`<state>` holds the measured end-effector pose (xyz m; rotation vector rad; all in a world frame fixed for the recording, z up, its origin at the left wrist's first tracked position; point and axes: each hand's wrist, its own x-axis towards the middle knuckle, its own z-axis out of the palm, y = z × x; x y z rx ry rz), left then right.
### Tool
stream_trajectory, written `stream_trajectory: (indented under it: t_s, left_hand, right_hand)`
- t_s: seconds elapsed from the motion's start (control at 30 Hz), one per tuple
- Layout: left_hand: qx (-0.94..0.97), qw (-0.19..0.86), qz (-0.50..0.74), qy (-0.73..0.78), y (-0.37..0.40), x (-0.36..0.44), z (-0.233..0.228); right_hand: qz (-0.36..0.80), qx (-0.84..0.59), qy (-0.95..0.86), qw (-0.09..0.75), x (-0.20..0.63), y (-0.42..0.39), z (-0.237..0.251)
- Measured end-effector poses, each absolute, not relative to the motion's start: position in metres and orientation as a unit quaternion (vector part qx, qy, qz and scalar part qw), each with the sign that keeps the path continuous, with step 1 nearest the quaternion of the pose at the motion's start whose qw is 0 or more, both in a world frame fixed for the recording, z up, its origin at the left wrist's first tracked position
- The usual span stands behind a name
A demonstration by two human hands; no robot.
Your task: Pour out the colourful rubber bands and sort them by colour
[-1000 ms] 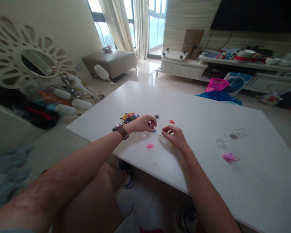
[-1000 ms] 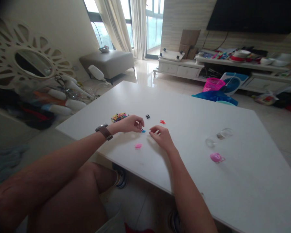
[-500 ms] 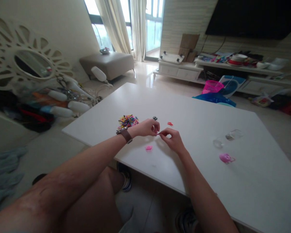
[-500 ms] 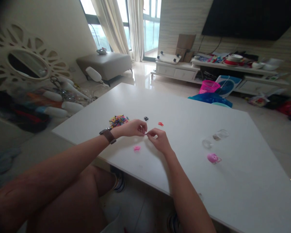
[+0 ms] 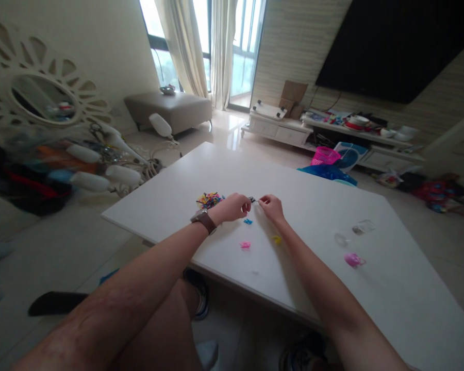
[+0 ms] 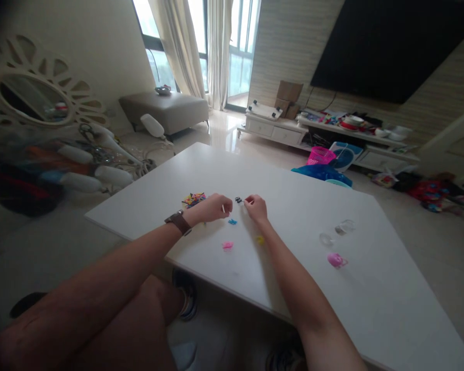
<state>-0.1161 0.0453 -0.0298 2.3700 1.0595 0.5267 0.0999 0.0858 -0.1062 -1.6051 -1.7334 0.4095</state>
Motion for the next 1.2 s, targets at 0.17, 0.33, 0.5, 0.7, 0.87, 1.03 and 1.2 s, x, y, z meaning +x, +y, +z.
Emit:
stream_trajectory:
  t_s: [0.17, 0.33, 0.5, 0.7, 0.87, 1.03, 1.2]
  left_hand:
    - [0.844, 0.294, 0.2, 0.402, 0.049, -0.121, -0.045]
    - [0.815, 0.333, 0.197, 0.432, 0.055, -0.121, -0.049]
    - [0.798, 0.385, 0.205, 0.417, 0.055, -0.112, -0.055]
    - [0.783, 0.477, 0.187, 0.352, 0.042, -0.096, -0.061]
    - [0.799, 0.481, 0.149, 0.329, 0.028, -0.096, -0.063]
    - [0.802, 0.477, 0.125, 0.337, 0.024, -0.11, -0.064]
    - [0.817, 0.367, 0.152, 0.418, 0.042, -0.147, -0.047]
  right_hand:
    - [0.139, -0.649, -0.678, 0.316, 0.086, 0.111, -0.107]
    - [0.13, -0.607, -0.697, 0.359, 0.081, 0.089, -0.096]
    - [0.224, -0.518, -0.716, 0.411, 0.073, 0.027, -0.091]
    - [0.261, -0.525, -0.644, 0.491, 0.063, -0.044, -0.107]
    - [0.285, -0.531, -0.598, 0.529, 0.06, -0.073, -0.124]
    - [0.247, -0.531, -0.642, 0.495, 0.057, -0.077, -0.131]
    - [0.156, -0.536, -0.713, 0.426, 0.054, -0.08, -0.135]
